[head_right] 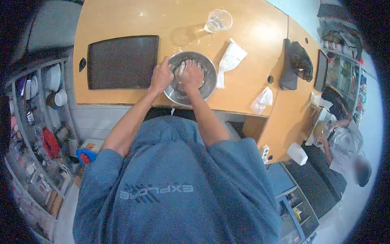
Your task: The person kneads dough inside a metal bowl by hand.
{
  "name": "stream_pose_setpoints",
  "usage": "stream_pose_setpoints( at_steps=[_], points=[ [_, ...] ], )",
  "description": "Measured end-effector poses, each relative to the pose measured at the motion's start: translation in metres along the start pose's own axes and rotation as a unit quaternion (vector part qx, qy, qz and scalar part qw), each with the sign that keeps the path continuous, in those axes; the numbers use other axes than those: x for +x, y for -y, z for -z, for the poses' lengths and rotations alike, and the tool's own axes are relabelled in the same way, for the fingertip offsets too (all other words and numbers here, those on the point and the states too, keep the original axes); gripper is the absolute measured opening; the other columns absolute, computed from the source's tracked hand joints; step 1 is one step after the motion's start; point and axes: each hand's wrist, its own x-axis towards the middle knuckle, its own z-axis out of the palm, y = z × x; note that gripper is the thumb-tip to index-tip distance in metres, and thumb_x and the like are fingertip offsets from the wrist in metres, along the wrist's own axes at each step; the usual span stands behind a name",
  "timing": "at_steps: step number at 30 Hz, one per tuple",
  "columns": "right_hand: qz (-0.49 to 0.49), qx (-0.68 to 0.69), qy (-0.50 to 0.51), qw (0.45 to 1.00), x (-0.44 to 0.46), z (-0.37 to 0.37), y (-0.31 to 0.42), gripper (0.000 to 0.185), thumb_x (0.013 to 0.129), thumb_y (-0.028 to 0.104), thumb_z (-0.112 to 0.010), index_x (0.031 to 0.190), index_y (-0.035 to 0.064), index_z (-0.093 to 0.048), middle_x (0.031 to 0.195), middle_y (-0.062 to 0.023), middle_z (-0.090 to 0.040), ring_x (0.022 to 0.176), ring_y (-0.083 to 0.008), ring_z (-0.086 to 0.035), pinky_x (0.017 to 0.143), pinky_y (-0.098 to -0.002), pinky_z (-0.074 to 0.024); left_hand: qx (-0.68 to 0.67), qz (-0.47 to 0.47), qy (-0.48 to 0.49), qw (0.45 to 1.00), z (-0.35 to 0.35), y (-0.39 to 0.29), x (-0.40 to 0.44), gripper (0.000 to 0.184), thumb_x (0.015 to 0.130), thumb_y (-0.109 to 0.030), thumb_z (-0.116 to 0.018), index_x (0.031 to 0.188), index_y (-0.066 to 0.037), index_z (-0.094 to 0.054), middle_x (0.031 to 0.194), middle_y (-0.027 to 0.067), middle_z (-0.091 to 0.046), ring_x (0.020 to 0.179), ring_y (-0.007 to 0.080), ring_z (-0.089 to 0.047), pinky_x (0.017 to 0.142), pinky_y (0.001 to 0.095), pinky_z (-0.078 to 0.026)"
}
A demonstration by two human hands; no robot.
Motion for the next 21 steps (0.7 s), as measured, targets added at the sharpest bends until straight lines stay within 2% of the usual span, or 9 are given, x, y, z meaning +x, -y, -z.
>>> stream_pose_setpoints(
  at_steps=[3,6,9,12,15,18,21],
  points=[
    [0.086,0.103,0.103,0.986,0.004,0.018,-0.020,0.056,0.083,0.041,-0.071,0.121,0.0005,-0.061,0.120,-0.0238,-0.063,0.113,-0.0431,-0.059,0.096,-0.0539,-0.0480,-0.003,0.004,-0.025,1.000,-0.002,0.000,-0.006,0.027,0.087,-0.002,-0.061,0.112,-0.002,-0.051,0.086,0.0308,-0.066,0.086,0.0515,-0.065,0.072,0.0605,-0.049],
    [0.121,0.226,0.118,0.959,-0.007,0.054,-0.034,0.069,0.078,0.039,-0.079,0.128,-0.0017,-0.055,0.119,-0.0277,-0.062,0.116,-0.0465,-0.056,0.100,-0.0534,-0.0459,0.000,0.001,-0.024,1.000,0.000,0.001,-0.005,0.027,0.084,-0.001,-0.060,0.111,-0.001,-0.052,0.088,0.0304,-0.067,0.086,0.0506,-0.066,0.073,0.0578,-0.052],
    [0.094,0.081,0.204,0.971,-0.019,0.065,-0.029,0.074,0.078,0.033,-0.080,0.136,-0.0011,-0.049,0.118,-0.0287,-0.061,0.116,-0.0472,-0.056,0.102,-0.0514,-0.0457,0.013,-0.001,-0.011,1.000,-0.001,-0.001,-0.002,0.028,0.083,-0.001,-0.060,0.110,-0.001,-0.052,0.087,0.0303,-0.068,0.086,0.0503,-0.066,0.073,0.0567,-0.053],
    [0.089,0.065,0.186,0.976,-0.032,0.075,-0.015,0.075,0.079,0.033,-0.078,0.138,0.0000,-0.047,0.119,-0.0312,-0.060,0.117,-0.0469,-0.057,0.101,-0.0502,-0.0470,0.026,-0.003,0.005,1.000,0.003,-0.001,-0.002,0.027,0.083,-0.002,-0.060,0.110,-0.001,-0.053,0.086,0.0300,-0.068,0.084,0.0503,-0.067,0.073,0.0572,-0.053],
    [0.070,0.180,0.163,0.967,-0.036,0.075,-0.019,0.073,0.078,0.032,-0.078,0.137,0.0004,-0.048,0.119,-0.0313,-0.061,0.112,-0.0467,-0.060,0.097,-0.0520,-0.0488,0.031,-0.004,0.004,1.000,0.004,-0.002,0.000,0.028,0.084,-0.002,-0.060,0.110,-0.002,-0.053,0.085,0.0299,-0.068,0.084,0.0498,-0.067,0.073,0.0574,-0.053],
    [0.095,0.171,0.117,0.974,-0.032,0.083,-0.021,0.074,0.077,0.034,-0.080,0.136,-0.0006,-0.049,0.116,-0.0311,-0.064,0.109,-0.0470,-0.063,0.094,-0.0526,-0.0505,0.030,-0.004,-0.001,1.000,0.003,0.000,0.000,0.028,0.084,-0.002,-0.060,0.111,-0.002,-0.053,0.085,0.0301,-0.068,0.085,0.0492,-0.067,0.073,0.0572,-0.054],
    [0.002,0.108,0.201,0.974,-0.023,0.092,-0.012,0.073,0.076,0.034,-0.081,0.135,0.0007,-0.053,0.116,-0.0302,-0.063,0.105,-0.0455,-0.065,0.090,-0.0524,-0.0531,0.032,-0.005,-0.005,0.999,0.004,-0.001,-0.002,0.029,0.084,-0.003,-0.061,0.112,-0.002,-0.054,0.085,0.0304,-0.068,0.085,0.0490,-0.067,0.073,0.0568,-0.054]
  ],
)
